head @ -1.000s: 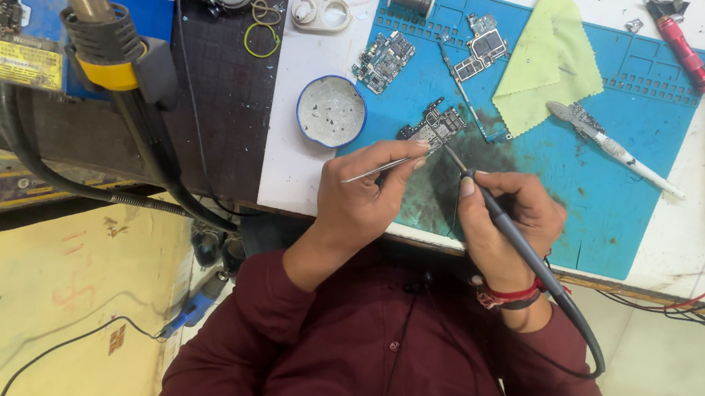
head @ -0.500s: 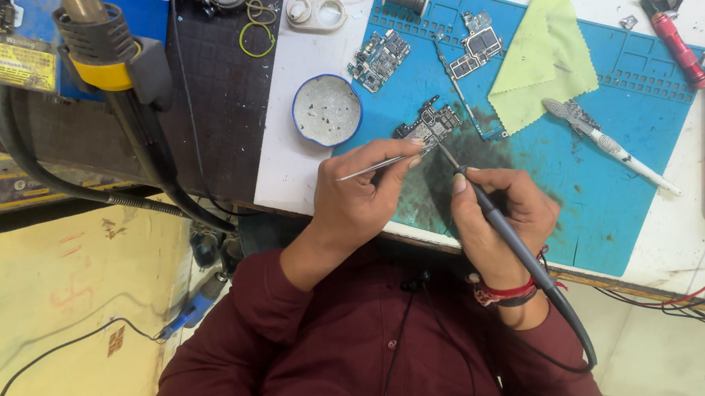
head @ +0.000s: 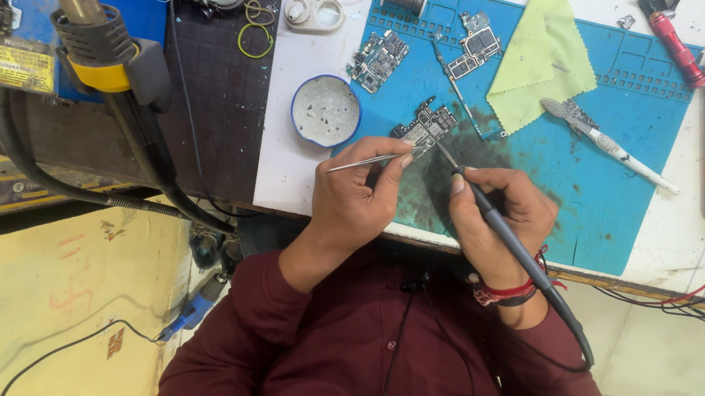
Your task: The person uses a soldering iron and tweezers to solder components on a small circuit board. They repeatedly apply heat to specific points while holding the board steady, occasionally adjusting the component with tweezers.
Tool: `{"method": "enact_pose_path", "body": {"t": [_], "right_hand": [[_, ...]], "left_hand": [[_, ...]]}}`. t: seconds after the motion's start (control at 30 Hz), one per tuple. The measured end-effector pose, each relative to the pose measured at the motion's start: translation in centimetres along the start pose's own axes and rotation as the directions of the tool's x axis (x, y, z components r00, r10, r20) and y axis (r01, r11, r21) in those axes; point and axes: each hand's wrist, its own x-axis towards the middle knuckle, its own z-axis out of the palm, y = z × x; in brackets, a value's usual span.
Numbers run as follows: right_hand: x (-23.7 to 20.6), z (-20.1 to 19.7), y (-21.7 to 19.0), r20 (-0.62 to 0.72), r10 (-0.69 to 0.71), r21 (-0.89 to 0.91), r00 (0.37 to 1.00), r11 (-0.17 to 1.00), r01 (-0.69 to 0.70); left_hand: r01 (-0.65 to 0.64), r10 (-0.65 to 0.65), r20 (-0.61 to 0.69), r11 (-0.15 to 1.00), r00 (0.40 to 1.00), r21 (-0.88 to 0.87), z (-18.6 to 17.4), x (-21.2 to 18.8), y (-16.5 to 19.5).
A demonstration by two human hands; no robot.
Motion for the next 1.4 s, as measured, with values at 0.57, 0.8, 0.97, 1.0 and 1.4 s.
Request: {"method": "enact_pose_path", "body": {"t": [0.57,0.8,0.97,1.0,1.4], "right_hand": [[1.4,0.8,-2.0,0.161,-0.234,-0.409,0.959,0.868,0.280],[1.3,0.9,-2.1,0.164,-0.320,-0.410,0.933,0.839,0.359],[1.2,0.9,-1.9,0.158,-0.311,-0.431,0.937,0.832,0.349],[1.1,0.9,-1.9,0.157,-0.318,-0.430,0.935,0.830,0.355],[0.8,0.3,-1.7,0.064,-0.098,-0.138,0.993,0.985,0.106]], "left_hand": [[0.008,-0.009,-0.032,1.000,0.999,-0.017,0.2,0.0,-0.3],[0.000,-0.002,-0.042,0.998,0.999,-0.063,0.1,0.0,-0.5],[0.009,-0.012,-0.039,0.998,0.999,-0.066,0.1,-0.1,-0.6],[0.010,-0.013,-0.040,0.998,0.999,-0.064,0.1,0.0,-0.6],[0.049,-0.072,-0.100,0.976,0.992,-0.213,-2.0,0.5,-2.0]]}}
